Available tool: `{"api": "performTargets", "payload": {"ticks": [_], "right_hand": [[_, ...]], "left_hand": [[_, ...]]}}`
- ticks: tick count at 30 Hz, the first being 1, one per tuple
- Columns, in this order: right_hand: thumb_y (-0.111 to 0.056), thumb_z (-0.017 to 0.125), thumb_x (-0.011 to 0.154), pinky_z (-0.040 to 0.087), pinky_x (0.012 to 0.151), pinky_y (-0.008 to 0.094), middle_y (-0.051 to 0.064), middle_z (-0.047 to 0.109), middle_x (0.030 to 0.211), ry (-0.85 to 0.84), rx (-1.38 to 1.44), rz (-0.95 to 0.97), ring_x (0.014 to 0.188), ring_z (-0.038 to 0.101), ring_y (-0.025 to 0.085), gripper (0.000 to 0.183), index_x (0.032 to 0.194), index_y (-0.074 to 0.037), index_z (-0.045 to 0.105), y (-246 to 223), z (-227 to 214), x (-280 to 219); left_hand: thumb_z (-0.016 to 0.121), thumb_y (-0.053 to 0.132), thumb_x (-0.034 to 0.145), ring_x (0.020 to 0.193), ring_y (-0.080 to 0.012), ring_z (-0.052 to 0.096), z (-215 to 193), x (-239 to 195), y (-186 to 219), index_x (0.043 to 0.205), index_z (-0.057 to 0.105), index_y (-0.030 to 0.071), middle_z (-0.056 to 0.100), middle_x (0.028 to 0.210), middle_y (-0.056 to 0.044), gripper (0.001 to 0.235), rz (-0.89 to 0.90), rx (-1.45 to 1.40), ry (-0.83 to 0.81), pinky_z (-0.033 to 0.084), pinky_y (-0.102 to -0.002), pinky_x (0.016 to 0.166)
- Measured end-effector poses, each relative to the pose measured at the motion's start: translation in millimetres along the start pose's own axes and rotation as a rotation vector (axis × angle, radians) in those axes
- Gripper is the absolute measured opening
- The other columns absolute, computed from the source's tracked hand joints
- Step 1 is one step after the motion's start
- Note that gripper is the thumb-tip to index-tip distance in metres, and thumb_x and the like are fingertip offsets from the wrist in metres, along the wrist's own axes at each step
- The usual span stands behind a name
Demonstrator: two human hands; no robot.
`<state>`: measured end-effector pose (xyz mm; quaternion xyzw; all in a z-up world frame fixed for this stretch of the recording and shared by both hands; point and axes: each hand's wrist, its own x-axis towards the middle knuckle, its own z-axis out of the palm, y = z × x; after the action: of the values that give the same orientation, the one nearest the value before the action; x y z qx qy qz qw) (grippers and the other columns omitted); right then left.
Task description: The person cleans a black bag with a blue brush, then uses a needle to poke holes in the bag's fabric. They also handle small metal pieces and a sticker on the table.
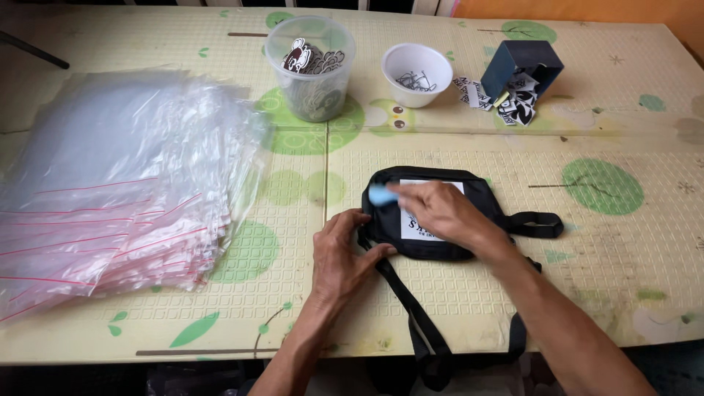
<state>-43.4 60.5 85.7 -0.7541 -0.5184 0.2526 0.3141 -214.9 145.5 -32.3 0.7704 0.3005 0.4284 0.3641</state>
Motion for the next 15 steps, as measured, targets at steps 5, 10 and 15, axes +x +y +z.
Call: {"api": "performTargets", "payload": {"ticks": [5, 10, 15], "right_hand": [[-0.016, 0.059, 0.096, 0.049, 0.108, 0.050, 0.018, 0.078, 0.123, -0.215, 0.141, 0.050, 0.119, 0.070, 0.031, 0.036, 0.128, -0.011, 0.077, -6, -23, -7], [-0.017, 0.052, 0.105, 0.053, 0.096, 0.044, 0.015, 0.074, 0.113, 0.146, -0.155, -0.100, 0.109, 0.070, 0.029, 0.045, 0.148, -0.026, 0.062, 35, -3, 21], [-0.006, 0.059, 0.095, 0.049, 0.071, 0.030, 0.013, 0.073, 0.085, -0.226, 0.317, 0.167, 0.065, 0.053, 0.014, 0.039, 0.131, -0.006, 0.075, 17, -24, -2]], "left_hand": [[0.096, 0.040, 0.060, 0.108, -0.0263, 0.071, -6, 1, 5, 0.104, 0.070, 0.021, 0.073, 0.116, -0.002, 0.055, -0.035, 0.041, -0.020, 0.050, -0.038, 0.088], [0.096, 0.043, 0.058, 0.110, -0.0268, 0.070, -5, 0, 7, 0.104, 0.068, 0.020, 0.073, 0.117, -0.002, 0.058, -0.030, 0.050, -0.031, 0.047, -0.038, 0.089], [0.095, 0.045, 0.058, 0.109, -0.0256, 0.069, -8, 2, 11, 0.104, 0.066, 0.022, 0.072, 0.118, 0.001, 0.058, -0.043, 0.043, -0.055, 0.047, -0.038, 0.087]]}}
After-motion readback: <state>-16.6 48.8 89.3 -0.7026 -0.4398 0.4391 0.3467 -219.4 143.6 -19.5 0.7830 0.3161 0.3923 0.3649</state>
